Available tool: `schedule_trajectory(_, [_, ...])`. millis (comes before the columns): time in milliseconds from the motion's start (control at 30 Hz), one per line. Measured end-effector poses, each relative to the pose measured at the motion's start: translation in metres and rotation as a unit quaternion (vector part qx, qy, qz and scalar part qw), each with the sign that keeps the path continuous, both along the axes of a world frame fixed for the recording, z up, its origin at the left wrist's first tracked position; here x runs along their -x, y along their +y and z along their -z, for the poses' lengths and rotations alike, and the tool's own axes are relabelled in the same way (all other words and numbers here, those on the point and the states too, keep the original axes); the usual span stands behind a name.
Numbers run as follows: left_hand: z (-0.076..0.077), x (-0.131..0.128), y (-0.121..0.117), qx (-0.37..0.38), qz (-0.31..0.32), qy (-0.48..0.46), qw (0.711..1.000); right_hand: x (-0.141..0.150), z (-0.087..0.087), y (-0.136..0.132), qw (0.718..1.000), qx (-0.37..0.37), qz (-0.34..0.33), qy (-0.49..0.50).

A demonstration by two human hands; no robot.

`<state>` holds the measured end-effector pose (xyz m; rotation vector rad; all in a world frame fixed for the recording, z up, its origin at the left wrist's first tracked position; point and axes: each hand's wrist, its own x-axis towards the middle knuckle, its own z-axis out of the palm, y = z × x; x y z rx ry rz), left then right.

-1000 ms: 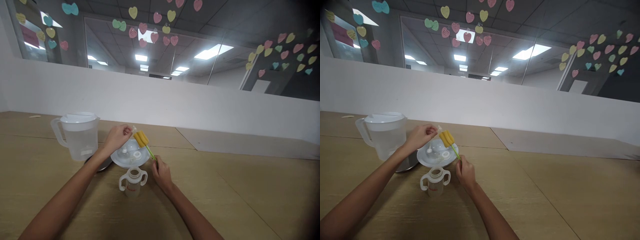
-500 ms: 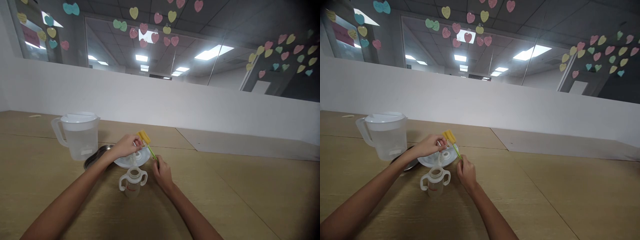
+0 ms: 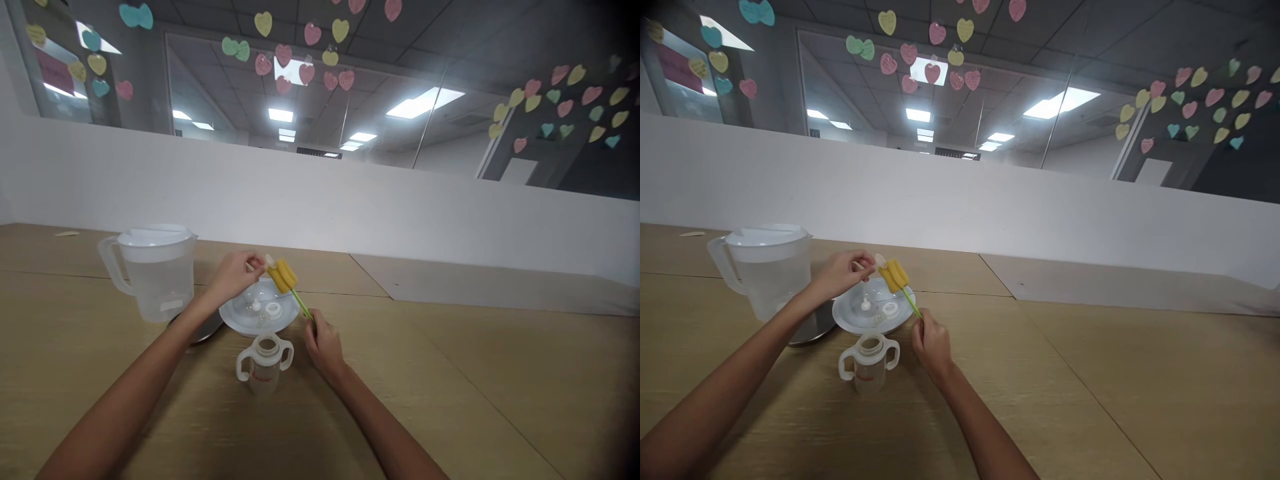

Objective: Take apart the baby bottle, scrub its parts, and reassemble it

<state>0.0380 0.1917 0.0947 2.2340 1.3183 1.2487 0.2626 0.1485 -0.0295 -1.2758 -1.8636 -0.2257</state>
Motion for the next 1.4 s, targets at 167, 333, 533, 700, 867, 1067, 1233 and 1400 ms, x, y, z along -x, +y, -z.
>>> schedule_trajectory(167, [-0.004,0.010,0.004,-0.025,-0.054,-0.040,0.997,0.000,0.000,-0.002,1.000,-0.014,-0.009,-0.011])
schedule_trajectory(333, [-0.006,0.005,0.003,-0.016,0.000,-0.097,0.995,-0.001,0.002,-0.002,0.996,-0.020,-0.061,-0.058])
schedule_trajectory(533, [-0.006,0.001,0.002,0.029,0.080,-0.135,0.987,0.000,0.003,0.000,0.994,-0.024,-0.064,-0.081])
schedule_trajectory(700, [-0.007,0.000,0.000,0.047,0.077,-0.179,0.980,0.001,0.003,0.002,0.995,0.000,-0.034,-0.097])
schedule_trajectory(867, [-0.008,-0.001,0.001,0.039,0.069,-0.227,0.971,0.002,0.002,0.002,0.996,0.013,0.001,-0.083])
schedule_trajectory(1067, [-0.010,0.006,0.000,0.041,0.060,-0.222,0.972,0.001,0.002,0.002,0.996,0.012,0.008,-0.085])
schedule_trajectory(1233, [-0.010,0.034,0.009,0.055,-0.021,-0.093,0.994,0.001,0.001,0.000,0.997,-0.013,-0.001,-0.082])
schedule_trajectory(1400, [0.004,0.070,0.032,0.062,-0.194,0.196,0.959,0.001,0.002,0.001,0.996,-0.023,-0.003,-0.088])
